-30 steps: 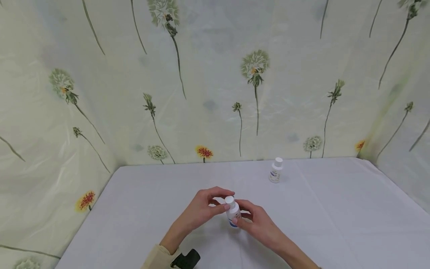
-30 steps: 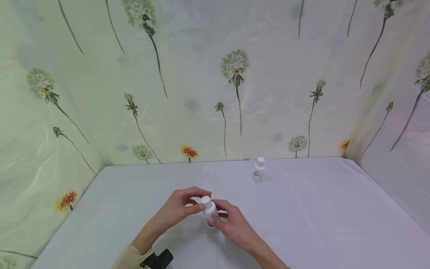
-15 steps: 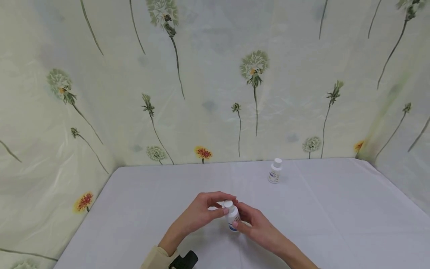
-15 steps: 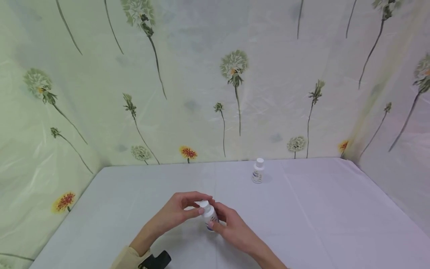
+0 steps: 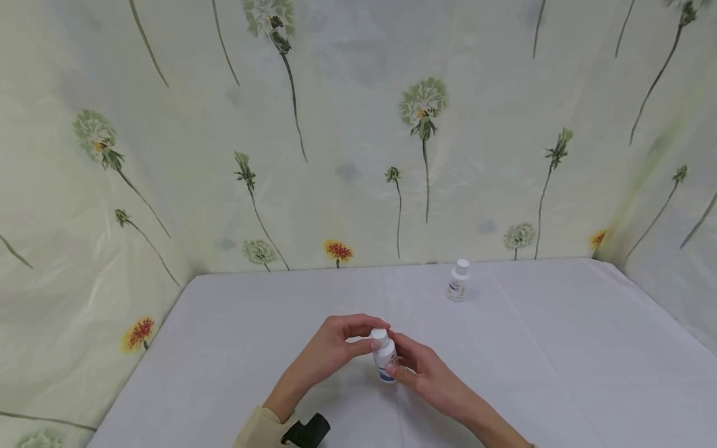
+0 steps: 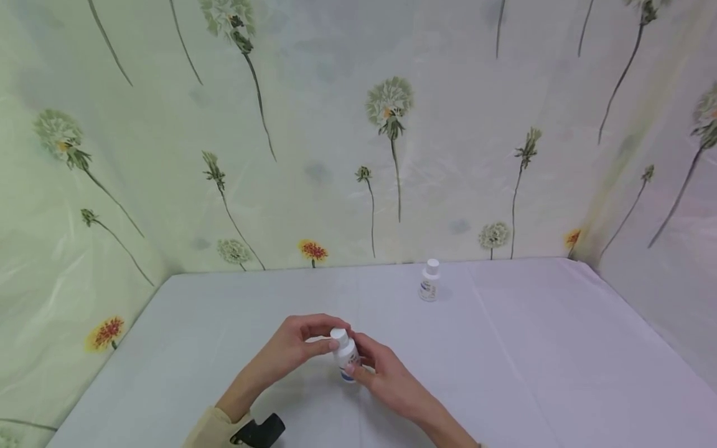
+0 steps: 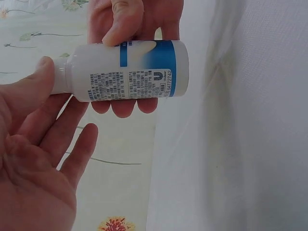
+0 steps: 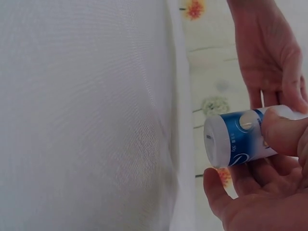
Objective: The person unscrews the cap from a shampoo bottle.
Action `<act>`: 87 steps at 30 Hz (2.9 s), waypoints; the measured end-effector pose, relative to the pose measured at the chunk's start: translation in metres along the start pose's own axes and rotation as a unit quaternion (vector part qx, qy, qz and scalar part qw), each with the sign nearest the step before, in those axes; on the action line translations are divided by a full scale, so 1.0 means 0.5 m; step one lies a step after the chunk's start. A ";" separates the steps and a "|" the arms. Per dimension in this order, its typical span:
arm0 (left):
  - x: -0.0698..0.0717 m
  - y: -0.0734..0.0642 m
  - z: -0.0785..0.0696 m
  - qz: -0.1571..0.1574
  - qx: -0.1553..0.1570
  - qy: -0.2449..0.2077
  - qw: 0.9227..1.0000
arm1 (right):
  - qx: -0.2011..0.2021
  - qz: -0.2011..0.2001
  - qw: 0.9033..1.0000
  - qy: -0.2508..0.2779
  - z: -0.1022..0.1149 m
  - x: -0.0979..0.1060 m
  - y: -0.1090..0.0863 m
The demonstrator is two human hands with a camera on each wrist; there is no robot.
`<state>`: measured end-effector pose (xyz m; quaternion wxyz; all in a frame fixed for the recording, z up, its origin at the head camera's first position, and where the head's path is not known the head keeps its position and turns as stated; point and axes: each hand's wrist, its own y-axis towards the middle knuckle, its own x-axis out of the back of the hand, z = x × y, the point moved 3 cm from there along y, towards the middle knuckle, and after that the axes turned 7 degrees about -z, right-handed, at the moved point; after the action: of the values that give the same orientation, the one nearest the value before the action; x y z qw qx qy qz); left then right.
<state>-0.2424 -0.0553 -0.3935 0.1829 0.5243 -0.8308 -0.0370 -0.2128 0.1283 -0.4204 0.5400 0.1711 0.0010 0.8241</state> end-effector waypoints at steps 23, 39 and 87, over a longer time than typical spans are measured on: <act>0.000 0.002 -0.009 -0.066 0.026 -0.007 0.997 | 0.013 -0.076 0.996 -0.045 0.018 -0.013 -0.005; -0.004 -0.001 -0.006 -0.021 0.002 -0.090 0.996 | -0.008 -0.054 0.998 -0.032 0.009 0.009 0.002; -0.014 -0.001 -0.010 -0.001 -0.068 -0.050 0.996 | -0.019 -0.072 0.996 -0.040 0.018 0.013 -0.002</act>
<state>-0.2377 -0.0487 -0.3906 0.1760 0.5090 -0.8340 -0.1196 -0.2116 0.1326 -0.4102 0.6006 0.1928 -0.0236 0.7756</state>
